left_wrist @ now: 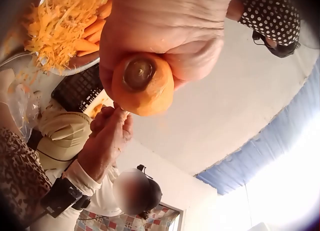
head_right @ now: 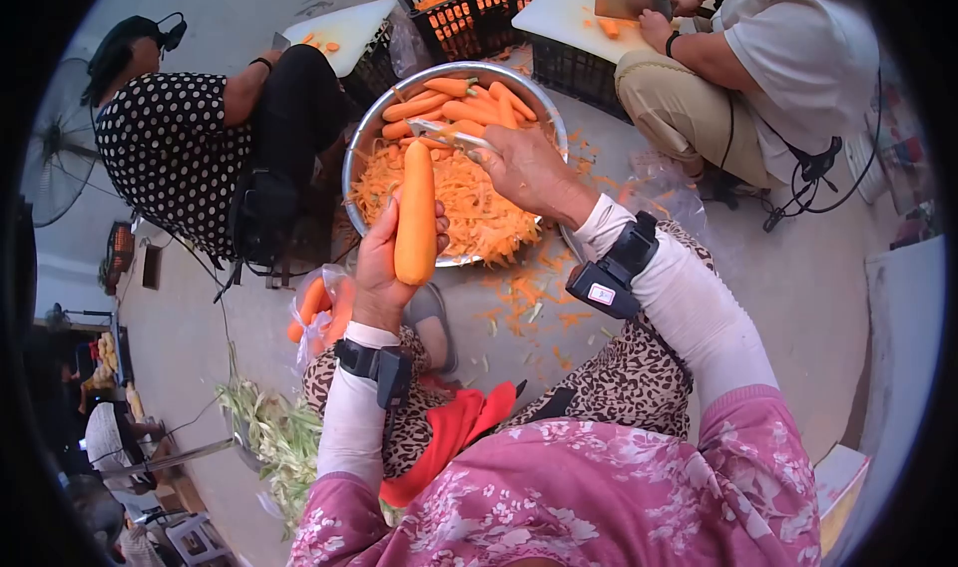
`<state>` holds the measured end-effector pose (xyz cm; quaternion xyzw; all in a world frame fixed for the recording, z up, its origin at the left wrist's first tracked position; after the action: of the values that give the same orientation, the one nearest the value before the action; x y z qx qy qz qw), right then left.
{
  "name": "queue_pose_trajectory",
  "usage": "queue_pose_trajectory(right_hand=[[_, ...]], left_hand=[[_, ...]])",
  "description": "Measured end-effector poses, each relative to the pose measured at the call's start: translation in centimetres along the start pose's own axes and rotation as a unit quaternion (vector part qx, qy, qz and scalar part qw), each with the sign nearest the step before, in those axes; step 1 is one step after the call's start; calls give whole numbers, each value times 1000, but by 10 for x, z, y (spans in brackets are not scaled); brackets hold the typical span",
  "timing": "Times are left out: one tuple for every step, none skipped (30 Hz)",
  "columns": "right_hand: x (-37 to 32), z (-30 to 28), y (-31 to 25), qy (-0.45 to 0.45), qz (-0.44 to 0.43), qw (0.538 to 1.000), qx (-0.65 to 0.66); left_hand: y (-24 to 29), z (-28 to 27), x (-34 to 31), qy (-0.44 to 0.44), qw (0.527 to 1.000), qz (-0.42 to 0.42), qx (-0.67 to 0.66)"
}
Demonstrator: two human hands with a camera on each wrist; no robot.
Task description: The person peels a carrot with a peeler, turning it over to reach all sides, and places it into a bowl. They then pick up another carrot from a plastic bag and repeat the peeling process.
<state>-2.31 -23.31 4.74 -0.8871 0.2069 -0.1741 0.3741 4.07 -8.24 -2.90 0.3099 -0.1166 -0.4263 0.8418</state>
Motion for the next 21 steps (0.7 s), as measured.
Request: queue_pose_trajectory(right_hand=[[-4, 0, -5, -9, 17, 999, 29], [-9, 0, -10, -10, 16, 999, 30], [-15, 3, -20, -33, -21, 998, 45], [-20, 6, -28, -55, -57, 995, 59], [-21, 11, -24, -55, -56, 995, 59], [-25, 22, -29, -85, -97, 990, 65], [-30, 30, -34, -114, -137, 981, 70], [-30, 34, -25, -128, -102, 986, 41], [-27, 37, -22, -129, -100, 986, 41], [-21, 34, -16, -88, -109, 989, 44], [-16, 28, -12, -45, -117, 991, 46], [-12, 26, -9, -43, -117, 991, 44], [-3, 22, 3, -31, -65, 997, 25], [3, 20, 15, -20, -13, 1000, 8], [6, 18, 20, -17, -12, 1000, 10], [9, 20, 27, -34, 0, 999, -13], [10, 24, 33, -51, 13, 998, -35], [9, 23, 30, -50, 14, 998, -35], [8, 20, 26, -37, 9, 999, -29], [7, 18, 21, -28, 3, 999, -23], [6, 20, 17, -33, -2, 999, -24]], left_hand=[[0, -2, 1, 1, 1000, 2, 0], [1, -5, 2, 3, 1000, 9, -12], [1, -7, 3, 4, 1000, 15, -24], [0, -9, 3, 4, 1000, 15, -23], [-3, -16, 3, 27, 999, 3, -31], [-5, -20, 1, 50, 998, -10, -38], [-5, -21, 0, 51, 998, -12, -37], [-6, -20, -1, 54, 997, -18, -49], [-7, -18, -2, 58, 996, -25, -63], [-7, -19, -2, 58, 996, -26, -64], [-6, -16, -3, 35, 997, -30, -62], [-6, -11, -3, 11, 998, -35, -59], [-6, -9, -2, 8, 998, -36, -59], [-5, -3, -2, -19, 999, -25, -38], [-2, 4, -2, -45, 999, -15, -16], [-1, 9, -4, -46, 999, -16, -14], [0, 15, -5, -57, 998, -18, -6], [0, 20, -7, -66, 998, -19, -1], [1, 19, -6, -66, 998, -16, -3], [2, 16, -3, -62, 998, -4, 22], [3, 13, -1, -57, 997, 6, 47]])
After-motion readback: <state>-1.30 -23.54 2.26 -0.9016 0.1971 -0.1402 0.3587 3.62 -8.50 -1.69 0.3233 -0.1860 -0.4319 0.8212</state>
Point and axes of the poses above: each hand's wrist, its own x-axis towards the middle knuckle, its own z-axis out of the palm, y = z × x, the point moved 9 cm from there along x, towards the middle knuckle, and after that the axes turned 11 degrees about z, right-handed, at the moved point
